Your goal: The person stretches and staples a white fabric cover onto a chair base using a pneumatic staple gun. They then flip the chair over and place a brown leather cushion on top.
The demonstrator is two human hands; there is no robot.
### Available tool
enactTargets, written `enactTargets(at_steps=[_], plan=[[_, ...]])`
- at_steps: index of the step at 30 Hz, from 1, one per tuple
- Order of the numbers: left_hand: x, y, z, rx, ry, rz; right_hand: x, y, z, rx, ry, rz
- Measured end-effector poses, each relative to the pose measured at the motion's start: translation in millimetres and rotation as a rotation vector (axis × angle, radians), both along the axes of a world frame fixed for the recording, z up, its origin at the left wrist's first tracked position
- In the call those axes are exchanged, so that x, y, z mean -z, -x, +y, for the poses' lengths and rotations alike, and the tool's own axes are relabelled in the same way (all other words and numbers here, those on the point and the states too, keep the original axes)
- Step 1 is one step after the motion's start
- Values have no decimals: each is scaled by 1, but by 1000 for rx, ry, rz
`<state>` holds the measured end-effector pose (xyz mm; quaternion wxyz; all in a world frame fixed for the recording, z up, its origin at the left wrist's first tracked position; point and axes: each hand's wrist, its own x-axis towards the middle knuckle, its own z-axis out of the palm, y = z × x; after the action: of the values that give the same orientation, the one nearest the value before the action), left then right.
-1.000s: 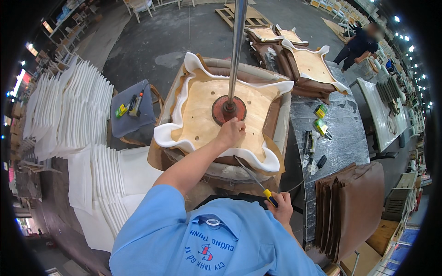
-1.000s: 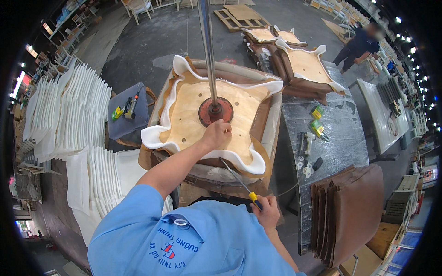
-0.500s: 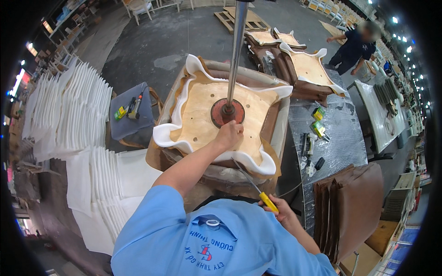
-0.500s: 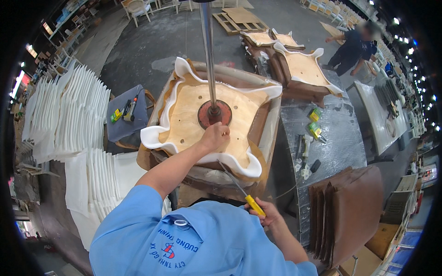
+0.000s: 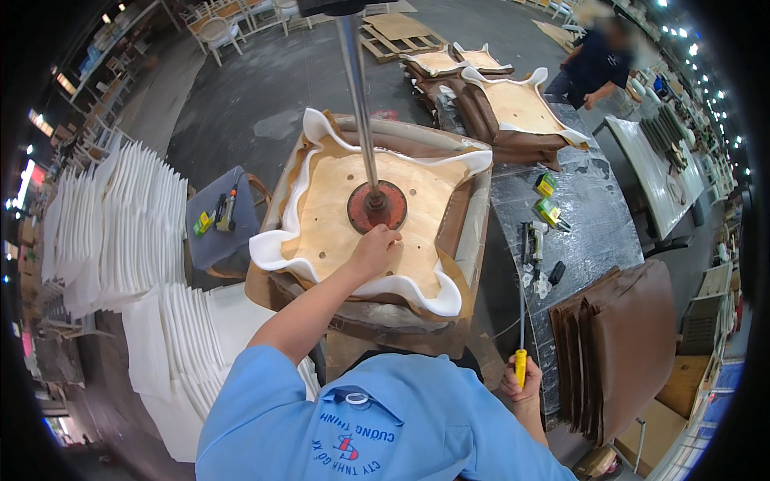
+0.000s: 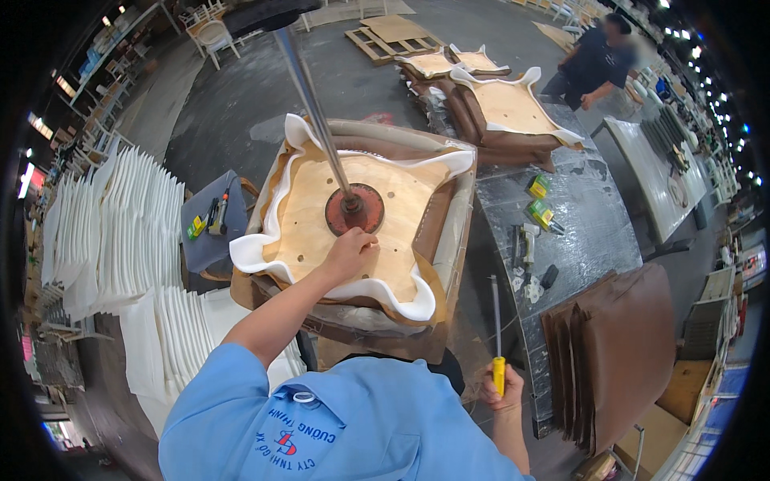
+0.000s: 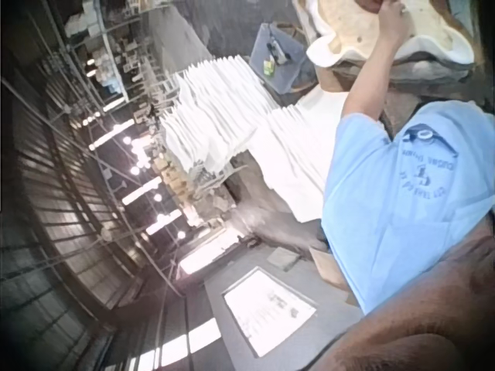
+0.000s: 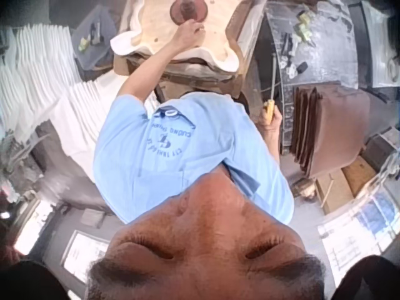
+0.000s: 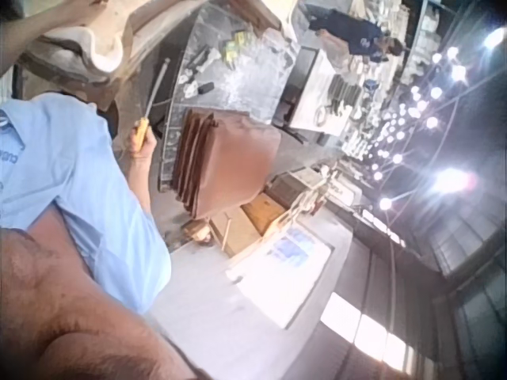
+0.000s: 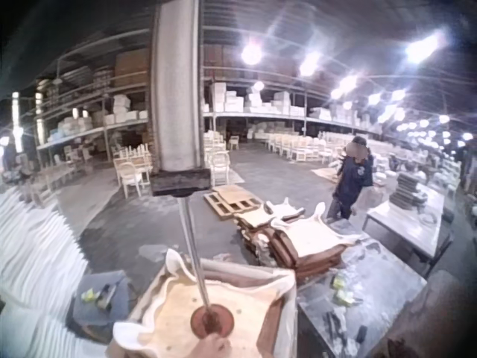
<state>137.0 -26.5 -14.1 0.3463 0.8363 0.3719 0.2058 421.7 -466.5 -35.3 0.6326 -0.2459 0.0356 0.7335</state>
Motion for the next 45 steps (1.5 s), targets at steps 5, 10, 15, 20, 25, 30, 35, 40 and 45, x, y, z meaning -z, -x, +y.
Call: enactTargets(at_steps=[5,10,15,20,25,30,35,40,45], plan=[[2,-3,1,15,-48,-1,14,-17,-28,-153,990,-958],[1,-5,1,0,-126,76,20,-9,-32,2,1029,-1103],[0,-7,6,31,-91,161,23,4,-19,-1,942,-1095],[-1,-15,5,23,-92,138,29,8,-13,36,905,-1100],[-4,-20,14,53,-113,220,36,-8,3,115,859,-1080],[-5,-25,18,55,-55,244,34,-56,63,245,803,-990],[-7,-30,7,52,-104,419,78,-141,156,345,744,-990],[-39,-55,2,67,-85,361,159,-237,270,305,797,-1498],[-109,-183,-52,62,234,127,193,-294,395,314,824,-1614]])
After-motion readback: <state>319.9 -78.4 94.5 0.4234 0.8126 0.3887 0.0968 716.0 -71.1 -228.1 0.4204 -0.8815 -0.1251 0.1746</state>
